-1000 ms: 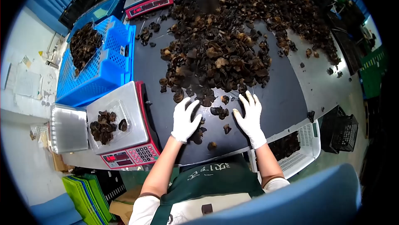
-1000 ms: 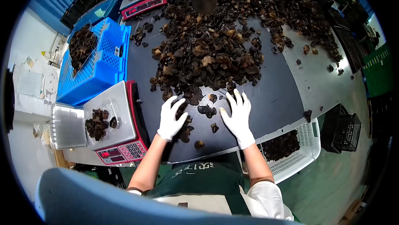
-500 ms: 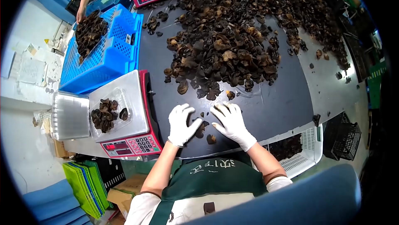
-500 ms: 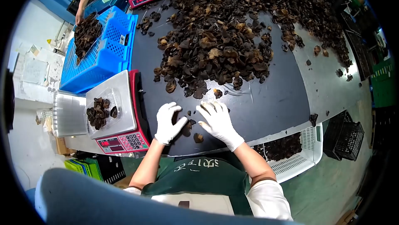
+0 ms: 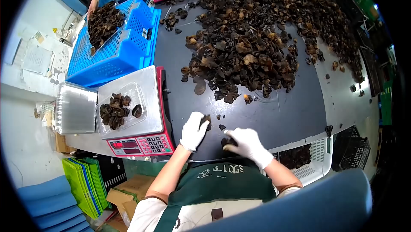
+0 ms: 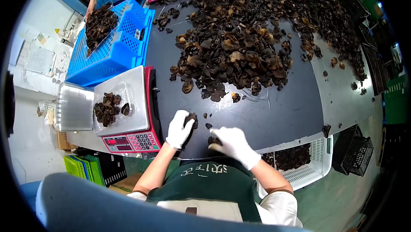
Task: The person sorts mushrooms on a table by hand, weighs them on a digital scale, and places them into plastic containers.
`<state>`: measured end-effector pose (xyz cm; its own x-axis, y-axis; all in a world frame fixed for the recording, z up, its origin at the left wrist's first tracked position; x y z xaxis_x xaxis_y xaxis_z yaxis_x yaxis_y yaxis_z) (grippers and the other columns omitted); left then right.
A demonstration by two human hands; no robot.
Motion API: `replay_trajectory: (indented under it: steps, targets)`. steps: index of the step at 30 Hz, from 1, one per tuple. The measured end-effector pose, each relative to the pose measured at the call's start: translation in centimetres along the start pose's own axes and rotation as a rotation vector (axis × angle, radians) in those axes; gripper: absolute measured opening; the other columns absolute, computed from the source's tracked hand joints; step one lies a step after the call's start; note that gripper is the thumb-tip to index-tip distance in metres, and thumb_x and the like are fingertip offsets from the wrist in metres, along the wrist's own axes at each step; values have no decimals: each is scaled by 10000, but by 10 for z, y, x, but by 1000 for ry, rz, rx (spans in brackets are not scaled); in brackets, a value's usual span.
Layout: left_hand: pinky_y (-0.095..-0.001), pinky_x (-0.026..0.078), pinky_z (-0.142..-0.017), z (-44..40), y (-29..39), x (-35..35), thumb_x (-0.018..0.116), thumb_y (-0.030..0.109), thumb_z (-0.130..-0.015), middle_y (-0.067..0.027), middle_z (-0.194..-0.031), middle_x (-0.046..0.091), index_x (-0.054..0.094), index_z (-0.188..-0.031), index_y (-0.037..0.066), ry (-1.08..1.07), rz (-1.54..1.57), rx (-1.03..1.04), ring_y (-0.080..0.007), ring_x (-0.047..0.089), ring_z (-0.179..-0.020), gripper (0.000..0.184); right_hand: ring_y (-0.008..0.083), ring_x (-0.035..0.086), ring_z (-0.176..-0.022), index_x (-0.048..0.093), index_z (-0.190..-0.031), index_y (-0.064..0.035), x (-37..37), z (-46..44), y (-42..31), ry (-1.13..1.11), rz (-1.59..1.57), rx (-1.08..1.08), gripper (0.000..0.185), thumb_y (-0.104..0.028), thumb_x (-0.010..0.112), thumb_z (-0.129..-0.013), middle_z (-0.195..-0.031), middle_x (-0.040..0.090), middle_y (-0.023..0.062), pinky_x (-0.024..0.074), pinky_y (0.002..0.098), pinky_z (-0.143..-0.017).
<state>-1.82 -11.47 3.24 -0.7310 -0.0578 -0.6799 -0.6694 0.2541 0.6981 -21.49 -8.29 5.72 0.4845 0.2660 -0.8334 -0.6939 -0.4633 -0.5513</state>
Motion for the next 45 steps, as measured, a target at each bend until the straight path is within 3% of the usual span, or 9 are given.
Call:
replay_trajectory:
  steps: [7, 11, 17, 21, 24, 33, 35, 40, 45]
  targets:
    - [-420, 510, -878, -86, -21, 4, 670, 185, -834, -194, -1136, 590, 564, -1107, 46, 212, -239, 49, -376, 604, -1006, 324, 265, 630, -710, 689, -870, -170, 25, 7, 2, -14, -8, -22, 165, -304, 739, -786, -791, 614, 69, 491, 382, -651]
    - [-454, 516, -777, -98, -25, 21, 631, 151, -799, -178, -952, 598, 573, -1026, 60, 31, -407, -55, -383, 611, -890, 251, 267, 623, -693, 688, -793, -190, 23, 11, 2, 31, -47, -43, 108, -279, 733, -751, -771, 609, 62, 484, 398, -661]
    - [-423, 511, -845, -54, -7, 2, 650, 199, -850, -196, -1023, 624, 576, -1090, 38, 61, 49, -11, -399, 616, -958, 298, 255, 660, -683, 716, -779, -164, 26, 13, 11, 227, -164, -14, 100, -242, 746, -724, -746, 626, 42, 533, 351, -626]
    - [-405, 510, -847, -10, 26, -63, 682, 155, -844, -185, -1017, 626, 566, -1163, 27, -47, 273, 51, -364, 630, -949, 363, 186, 656, -688, 690, -800, -60, 25, -2, 25, 345, -558, 171, 112, -82, 771, -726, -781, 657, 71, 525, 290, -664]
    - [-385, 510, -803, 22, 40, -145, 668, 120, -839, -171, -983, 619, 570, -1131, 32, 8, 155, 143, -338, 630, -901, 320, 159, 618, -730, 635, -804, -22, 1, -40, -26, 317, -602, 31, 103, -7, 729, -766, -786, 622, 72, 496, 284, -674]
    - [-423, 466, -948, 15, -63, -324, 689, 175, -820, -180, -1128, 598, 563, -1168, 20, 106, -204, 79, -371, 576, -1057, 401, 184, 636, -743, 664, -882, -31, -9, -199, -202, 168, -618, -380, 151, -49, 749, -758, -810, 639, 70, 500, 287, -684]
    - [-439, 447, -964, 5, -87, -331, 717, 252, -805, -183, -1173, 582, 556, -1258, 59, -46, -245, 93, -362, 542, -1104, 518, 217, 632, -809, 684, -904, -45, 7, -236, -221, 69, -550, -424, 150, -95, 742, -775, -847, 640, 81, 502, 319, -751]
    - [-483, 374, -1035, 4, -118, -326, 786, 487, -711, -167, -1258, 504, 560, -1309, 137, -3, -376, 113, -377, 475, -1184, 729, 303, 539, -1122, 661, -1015, -130, 45, -278, -255, 82, -118, -611, 375, -282, 793, -698, -1144, 593, 89, 441, 422, -961]
    - [-477, 323, -1113, 21, -131, -340, 839, 513, -648, -184, -1378, 437, 488, -1403, 123, 149, -213, 175, -376, 408, -1302, 920, 315, 536, -1167, 648, -1048, -84, 38, -268, -258, 84, -204, -558, 462, -195, 835, -641, -1198, 586, 128, 433, 427, -994]
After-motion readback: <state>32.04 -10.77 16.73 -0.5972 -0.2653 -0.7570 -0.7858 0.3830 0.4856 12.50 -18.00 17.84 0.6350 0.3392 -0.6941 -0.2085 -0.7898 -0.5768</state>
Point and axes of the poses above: each hand's wrist, its own z-axis away from the middle knuckle, its own x-axis out of the palm, y = z × x, the point moved 6 cm from there along -z, towards the middle knuckle
